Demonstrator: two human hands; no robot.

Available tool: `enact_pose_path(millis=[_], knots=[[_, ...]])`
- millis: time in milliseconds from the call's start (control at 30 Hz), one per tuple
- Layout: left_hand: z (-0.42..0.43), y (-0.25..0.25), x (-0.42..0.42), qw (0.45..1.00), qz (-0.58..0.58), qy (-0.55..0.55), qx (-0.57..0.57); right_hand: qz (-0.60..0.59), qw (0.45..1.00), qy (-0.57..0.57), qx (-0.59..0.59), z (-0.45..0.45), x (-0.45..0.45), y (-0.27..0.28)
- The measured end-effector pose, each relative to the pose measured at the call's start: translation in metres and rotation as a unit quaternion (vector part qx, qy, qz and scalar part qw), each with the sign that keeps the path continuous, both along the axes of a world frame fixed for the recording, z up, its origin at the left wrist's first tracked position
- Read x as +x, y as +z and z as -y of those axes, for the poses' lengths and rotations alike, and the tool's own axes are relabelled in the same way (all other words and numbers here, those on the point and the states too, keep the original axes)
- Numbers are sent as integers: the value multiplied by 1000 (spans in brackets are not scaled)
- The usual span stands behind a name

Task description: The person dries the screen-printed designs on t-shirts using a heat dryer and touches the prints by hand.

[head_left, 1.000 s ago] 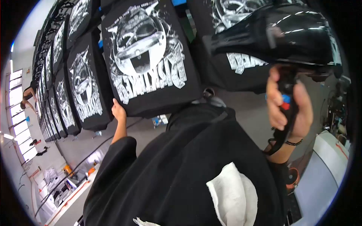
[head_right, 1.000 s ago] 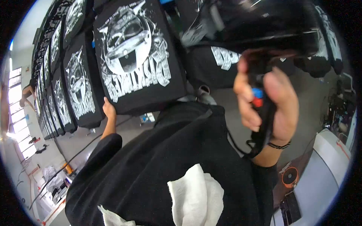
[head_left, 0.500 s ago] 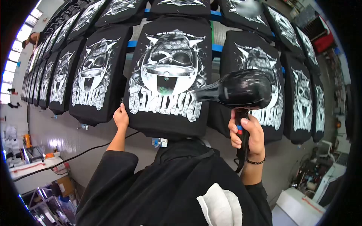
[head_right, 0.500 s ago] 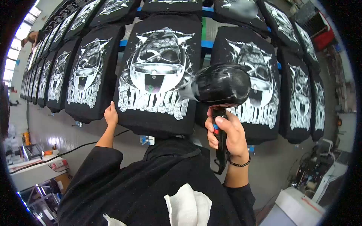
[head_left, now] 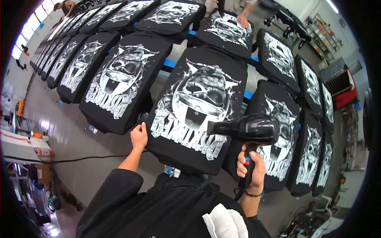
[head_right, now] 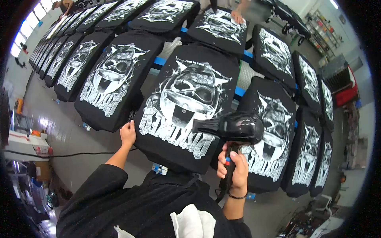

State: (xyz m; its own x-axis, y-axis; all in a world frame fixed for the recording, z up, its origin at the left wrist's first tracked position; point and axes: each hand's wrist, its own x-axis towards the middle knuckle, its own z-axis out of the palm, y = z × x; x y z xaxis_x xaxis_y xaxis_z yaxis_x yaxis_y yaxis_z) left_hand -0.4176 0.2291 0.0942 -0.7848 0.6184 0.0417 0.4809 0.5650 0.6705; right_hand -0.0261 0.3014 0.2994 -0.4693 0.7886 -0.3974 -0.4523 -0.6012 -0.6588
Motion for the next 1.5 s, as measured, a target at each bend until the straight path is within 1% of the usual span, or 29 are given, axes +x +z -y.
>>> enact_pose_path(millis=[67,100,167,233,300,333,400,433,467,533,600,633,667,700,733,767,800,833,867,900,933,967,1000,1033,1133,1167,1300,1367,1500], knots=[[0,1,2,1000,-6,12,22,72,996,-10,51,2,-10,2],[1,1,1,1000,0,10,16,135,986,-9,94,2,-17,3],[2,1,-1,1000,10,8,18,121,988,-2,93,0,-20,4],[2,-1,-2,1000,7,20,20,-16,1000,-7,25,-2,-19,5],[5,-3,-1,999,9,22,39,35,998,-33,46,3,-28,9],[5,-3,-1,998,14,26,49,102,991,-26,88,4,-35,11],[6,-6,-2,997,15,26,65,129,985,-22,117,8,-42,14],[6,-7,-3,998,15,24,55,67,993,-22,98,11,-39,12],[7,-8,-3,998,18,21,57,1,998,-35,44,15,-39,15],[9,-12,-7,997,50,-3,57,7,998,-51,42,23,-47,21],[6,-14,-14,978,111,-38,173,142,980,-49,129,31,-57,28],[3,12,-23,970,161,-44,178,166,976,-53,134,34,-59,33],[-6,38,-38,959,94,-52,262,169,973,-56,145,36,-59,34],[-13,62,-66,949,133,-69,276,148,976,-63,145,38,-58,37],[-5,161,-73,912,253,-100,306,127,979,-67,143,41,-56,39],[-4,200,-112,882,46,-240,403,132,978,-76,144,42,-56,40],[14,295,-103,884,-66,-230,402,154,974,-89,142,42,-58,41],[28,348,-101,811,-105,-245,521,195,965,-93,152,41,-62,43],[18,344,-99,807,-103,-254,523,193,963,-94,161,38,-63,42],[7,348,-92,802,-101,-262,528,156,973,-88,148,33,-59,42],[-7,352,-82,797,-96,-268,533,86,985,-75,128,25,-50,37],[-23,355,-71,793,-88,-275,537,-19,994,-58,92,19,-42,30],[-39,358,-59,787,-80,-285,541,-73,994,-45,70,13,-37,26],[-58,362,-47,780,-73,-296,546,-76,994,-49,60,9,-38,28],[-117,368,1,753,-41,-318,575,119,980,-79,139,-2,-46,29],[-134,374,12,744,-38,-313,589,131,977,-78,150,-6,-47,31],[-185,412,34,723,-53,-294,622,-8,997,-15,78,-31,-32,24],[-205,425,34,727,-67,-280,624,-7,997,-6,81,-38,-35,26],[-258,450,29,735,-96,-264,617,50,989,-7,138,-42,-45,31]])
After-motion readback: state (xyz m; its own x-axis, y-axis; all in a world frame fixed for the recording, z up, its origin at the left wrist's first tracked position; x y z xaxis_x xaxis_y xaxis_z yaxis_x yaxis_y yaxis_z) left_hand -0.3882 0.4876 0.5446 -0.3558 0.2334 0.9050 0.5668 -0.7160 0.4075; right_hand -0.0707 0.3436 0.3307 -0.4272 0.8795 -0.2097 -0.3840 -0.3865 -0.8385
